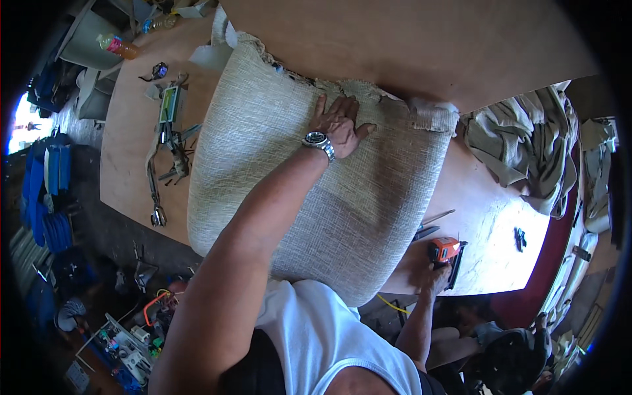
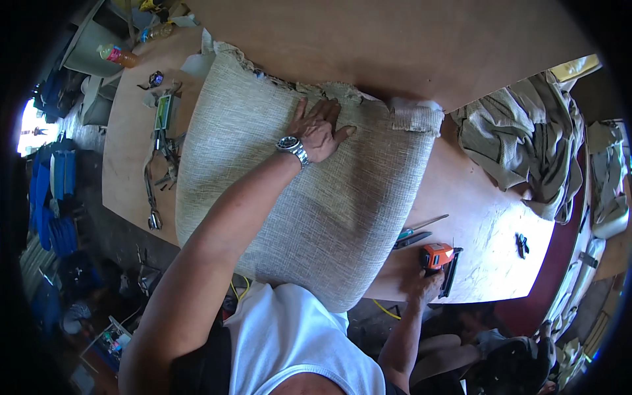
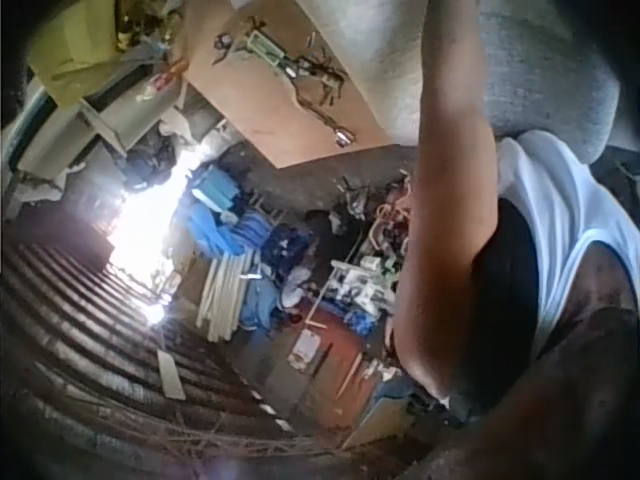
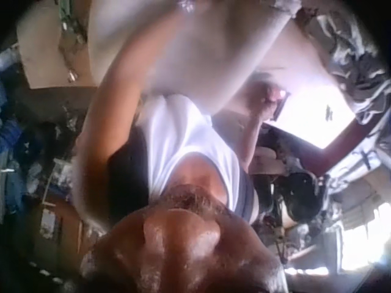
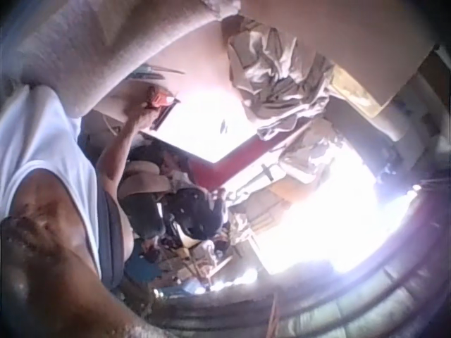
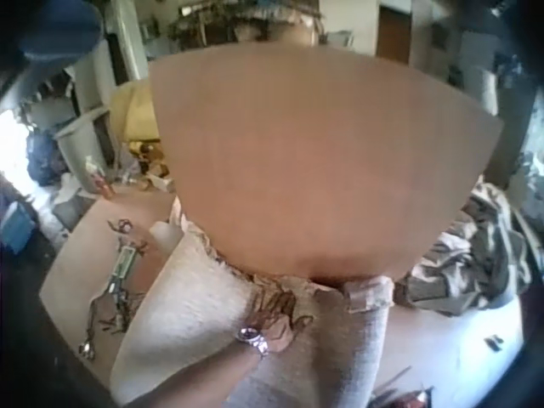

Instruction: The person is upholstering a chair seat by securing a beige fabric to a wooden base. They repeatedly pull the fabric taut, fold the edges, and use a pneumatic staple gun to attach it to the underside of the seat. The person also uses scissors to trim excess fabric from the edges during the process.

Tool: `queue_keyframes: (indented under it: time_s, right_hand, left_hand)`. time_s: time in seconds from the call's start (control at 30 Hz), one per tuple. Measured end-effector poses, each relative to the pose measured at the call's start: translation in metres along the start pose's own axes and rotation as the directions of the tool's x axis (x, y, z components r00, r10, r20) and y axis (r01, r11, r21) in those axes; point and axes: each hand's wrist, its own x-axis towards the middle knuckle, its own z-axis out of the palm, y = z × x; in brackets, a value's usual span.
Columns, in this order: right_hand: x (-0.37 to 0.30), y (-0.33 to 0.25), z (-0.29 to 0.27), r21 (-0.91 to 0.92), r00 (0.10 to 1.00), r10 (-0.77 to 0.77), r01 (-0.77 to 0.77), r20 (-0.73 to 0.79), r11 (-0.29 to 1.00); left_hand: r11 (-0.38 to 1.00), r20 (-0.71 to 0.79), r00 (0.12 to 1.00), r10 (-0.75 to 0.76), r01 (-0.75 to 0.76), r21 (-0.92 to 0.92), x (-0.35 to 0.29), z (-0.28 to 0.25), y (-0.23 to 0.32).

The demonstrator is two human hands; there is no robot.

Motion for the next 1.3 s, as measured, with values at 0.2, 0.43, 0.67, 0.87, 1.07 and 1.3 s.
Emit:
queue_keyframes:
  time_s: [0.2,0.43,0.67,0.87,1.07,1.3]
  right_hand:
    - [0.001,0.033,0.013,0.045,0.994,-0.091,0.088,0.06,0.995]
    - [0.037,0.004,-0.096,0.108,0.999,-0.042,0.041,0.001,0.993]
    - [0.02,-0.214,-0.299,0.243,0.76,-0.647,0.619,0.052,0.747]
    - [0.004,-0.449,-0.288,-0.28,0.645,-0.587,0.754,0.49,0.595]
    - [0.018,-0.515,-0.196,-0.374,0.619,-0.617,0.785,0.486,0.493]
    - [0.027,-0.528,-0.176,-0.399,0.567,-0.616,0.823,0.547,0.403]
  left_hand:
    - [0.999,-0.086,0.996,-0.032,0.033,0.007,-0.005,0.008,0.006]
    - [0.999,-0.107,0.994,-0.028,0.026,-0.023,-0.003,0.009,0.002]
    - [0.992,-0.135,0.99,-0.045,0.028,-0.125,-0.002,0.014,0.002]
    - [0.979,-0.114,0.993,-0.038,0.015,-0.201,-0.004,0.006,-0.001]
    - [0.988,-0.051,0.999,-0.001,-0.007,-0.156,-0.002,0.005,-0.003]
    - [0.99,0.023,0.998,0.058,-0.054,-0.132,0.006,0.009,0.0]
